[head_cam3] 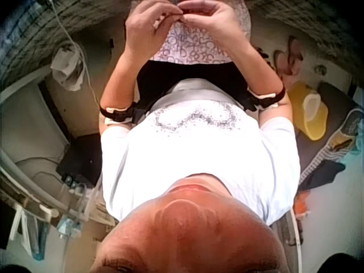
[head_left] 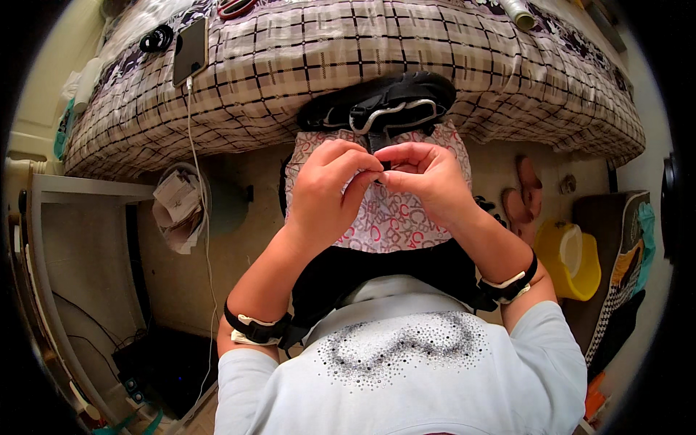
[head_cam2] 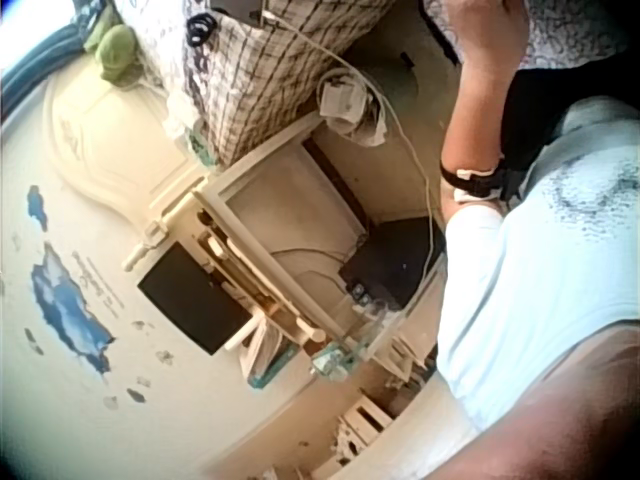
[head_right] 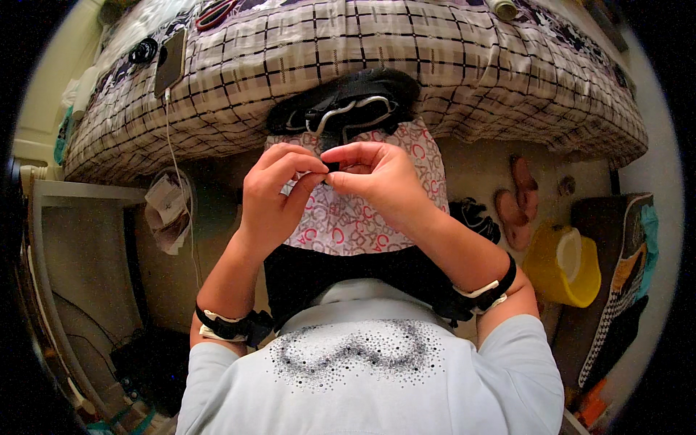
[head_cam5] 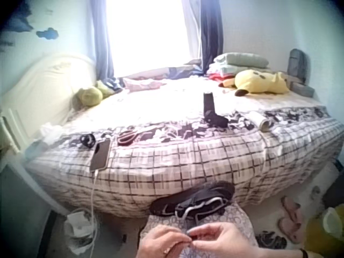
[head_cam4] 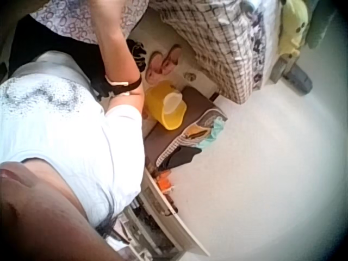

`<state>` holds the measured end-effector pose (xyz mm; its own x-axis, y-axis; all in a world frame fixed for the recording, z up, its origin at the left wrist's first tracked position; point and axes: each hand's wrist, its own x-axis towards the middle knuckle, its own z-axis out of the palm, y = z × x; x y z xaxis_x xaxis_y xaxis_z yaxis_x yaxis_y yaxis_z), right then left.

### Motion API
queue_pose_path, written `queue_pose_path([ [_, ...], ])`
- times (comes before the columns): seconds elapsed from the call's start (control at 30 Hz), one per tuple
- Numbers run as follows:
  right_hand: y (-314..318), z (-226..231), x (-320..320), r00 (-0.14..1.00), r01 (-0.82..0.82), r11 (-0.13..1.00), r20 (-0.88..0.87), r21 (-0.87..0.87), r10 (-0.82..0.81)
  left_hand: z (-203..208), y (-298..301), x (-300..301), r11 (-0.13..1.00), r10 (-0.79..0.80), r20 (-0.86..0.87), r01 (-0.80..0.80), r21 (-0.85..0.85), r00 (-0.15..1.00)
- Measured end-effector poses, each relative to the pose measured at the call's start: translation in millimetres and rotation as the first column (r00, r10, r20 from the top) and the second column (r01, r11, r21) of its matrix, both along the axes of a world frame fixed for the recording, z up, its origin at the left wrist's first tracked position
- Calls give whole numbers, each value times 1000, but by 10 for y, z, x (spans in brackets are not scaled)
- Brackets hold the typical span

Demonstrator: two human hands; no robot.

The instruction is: The person uses a needle and thread to sew a buckle onto a black fabric strap.

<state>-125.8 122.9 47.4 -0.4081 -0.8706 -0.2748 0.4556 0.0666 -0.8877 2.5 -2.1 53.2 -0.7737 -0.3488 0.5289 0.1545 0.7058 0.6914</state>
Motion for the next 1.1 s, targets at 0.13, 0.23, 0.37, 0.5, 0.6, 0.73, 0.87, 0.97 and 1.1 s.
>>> queue_pose_path([
  [0.13,-5,7,36,999,13,1000,-53,5,-13,132,19,11,986,-23,-92,7,-165,996],
  [0.23,11,-7,29,999,13,1000,-53,17,-12,273,4,76,992,-117,-258,125,15,959],
  [0.37,30,-5,41,991,75,997,-111,-4,-75,343,-41,396,618,-212,-317,378,689,925],
  [0.5,108,13,1,947,195,980,-249,-48,-200,262,-517,813,500,-77,87,-38,865,993],
  [0.6,160,-37,-19,918,245,965,-299,-92,-261,-233,-1160,1367,316,539,347,-566,762,768],
  [0.73,195,-83,-25,914,248,960,-297,-132,-277,-577,-1403,1708,395,919,164,-841,-370,359],
  [0.87,181,-80,9,903,236,962,-336,-135,-269,-147,-613,816,863,503,197,-499,-71,842],
  [0.97,190,-44,26,898,232,966,-356,-115,-258,88,-107,347,984,180,142,-174,-48,973],
  [1.1,175,-11,48,899,216,971,-367,-102,-238,12,150,32,992,79,77,-71,-105,994],
])
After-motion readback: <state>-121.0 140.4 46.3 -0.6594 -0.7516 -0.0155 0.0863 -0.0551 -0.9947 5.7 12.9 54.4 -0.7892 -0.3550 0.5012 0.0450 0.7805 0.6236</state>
